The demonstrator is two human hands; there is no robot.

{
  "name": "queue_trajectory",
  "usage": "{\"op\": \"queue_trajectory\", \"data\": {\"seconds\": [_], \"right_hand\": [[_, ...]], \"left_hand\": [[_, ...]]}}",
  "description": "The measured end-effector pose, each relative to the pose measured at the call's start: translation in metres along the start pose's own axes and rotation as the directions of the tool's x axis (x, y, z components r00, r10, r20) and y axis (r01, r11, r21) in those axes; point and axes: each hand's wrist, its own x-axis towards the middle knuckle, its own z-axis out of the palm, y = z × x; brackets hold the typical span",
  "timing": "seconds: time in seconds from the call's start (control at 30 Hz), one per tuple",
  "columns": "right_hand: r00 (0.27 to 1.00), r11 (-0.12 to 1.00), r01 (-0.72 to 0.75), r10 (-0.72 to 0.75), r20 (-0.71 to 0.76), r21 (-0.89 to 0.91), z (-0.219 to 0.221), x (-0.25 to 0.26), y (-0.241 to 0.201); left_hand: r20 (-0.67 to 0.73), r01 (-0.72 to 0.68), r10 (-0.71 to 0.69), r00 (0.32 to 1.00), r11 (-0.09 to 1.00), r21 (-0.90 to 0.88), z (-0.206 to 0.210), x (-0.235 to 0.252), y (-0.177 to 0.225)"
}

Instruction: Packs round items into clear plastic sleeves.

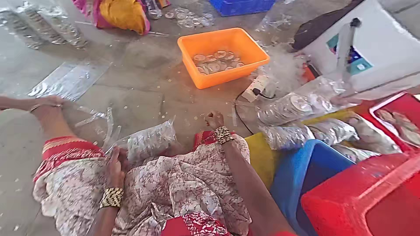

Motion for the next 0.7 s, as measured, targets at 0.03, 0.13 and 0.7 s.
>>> {"op": "queue_trajectory", "data": {"seconds": [0.03,0.13,0.7], "right_hand": [[1.0,0.998,-0.001,0.001,0.0,0.06,0.003,-0.004,-0.001],[1.0,0.965,0.023,-0.025,0.006,0.26,0.01,-0.021,-0.007],[0.853,0.84,0.469,-0.511,0.104,0.274,0.089,-0.099,-0.019]], "left_hand": [[-0.006,0.002,-0.002,1.0,1.0,-0.019,0.001,0.0,0.001],[-0.017,0.024,-0.024,1.0,0.999,-0.023,0.002,-0.001,0.003],[-0.065,0.033,-0.033,0.997,0.999,-0.002,0.0,0.006,0.0]]}}
